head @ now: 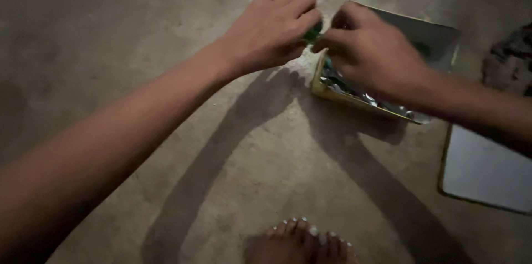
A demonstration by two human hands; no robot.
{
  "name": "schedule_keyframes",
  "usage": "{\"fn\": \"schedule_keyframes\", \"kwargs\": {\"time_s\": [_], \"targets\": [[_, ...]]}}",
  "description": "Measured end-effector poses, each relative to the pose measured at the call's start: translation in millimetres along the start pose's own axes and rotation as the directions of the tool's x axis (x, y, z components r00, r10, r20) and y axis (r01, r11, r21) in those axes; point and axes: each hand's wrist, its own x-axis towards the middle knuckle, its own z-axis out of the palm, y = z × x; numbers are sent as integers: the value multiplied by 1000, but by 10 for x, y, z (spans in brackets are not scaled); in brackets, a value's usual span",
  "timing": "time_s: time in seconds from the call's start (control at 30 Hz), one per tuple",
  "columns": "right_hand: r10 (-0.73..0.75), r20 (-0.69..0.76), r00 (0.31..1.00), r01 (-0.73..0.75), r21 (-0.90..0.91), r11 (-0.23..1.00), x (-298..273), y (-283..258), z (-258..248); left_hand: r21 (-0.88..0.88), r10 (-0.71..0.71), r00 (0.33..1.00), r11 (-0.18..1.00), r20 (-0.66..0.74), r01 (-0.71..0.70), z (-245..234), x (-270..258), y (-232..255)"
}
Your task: The person wipes a small metal component with a cloth and then places several wrenches, pliers, and a screwdriver into a metal box before closing the lid.
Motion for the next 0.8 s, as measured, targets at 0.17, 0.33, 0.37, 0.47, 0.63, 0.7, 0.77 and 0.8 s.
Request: {"fn": "schedule_keyframes", "kwargs": {"time_s": [0.17, 0.33, 0.37, 0.47, 0.63, 0.7, 0.77, 0.8], "targets": [[206, 31, 978, -206, -7, 979, -391, 291, -152, 22, 94, 995, 995, -37, -93, 328, 445, 170], [340, 65, 938, -336, -67, 940, -717, 491, -161, 31, 220, 973, 975, -62, -219, 590, 741, 320], [345, 65, 936, -343, -38, 939, -760, 515, -168, 25, 224, 974, 974, -27, -223, 620, 767, 349], [475, 68, 877, -480, 153, 864, -827, 541, -215, 41, 227, 972, 972, 55, -230, 642, 786, 389], [478, 32, 878, -478, 117, 870, -873, 501, -304, 23, 202, 977, 979, 71, -204, 541, 706, 407], [405, 2, 914, -402, 114, 908, -895, 495, -331, 22, 191, 981, 981, 47, -192, 500, 687, 425], [360, -22, 933, -360, 35, 932, -914, 469, -332, 10, 155, 982, 988, 105, -157, 470, 694, 430], [358, -26, 933, -357, 37, 933, -923, 450, -323, 14, 156, 982, 987, 107, -159, 468, 707, 447]]}}
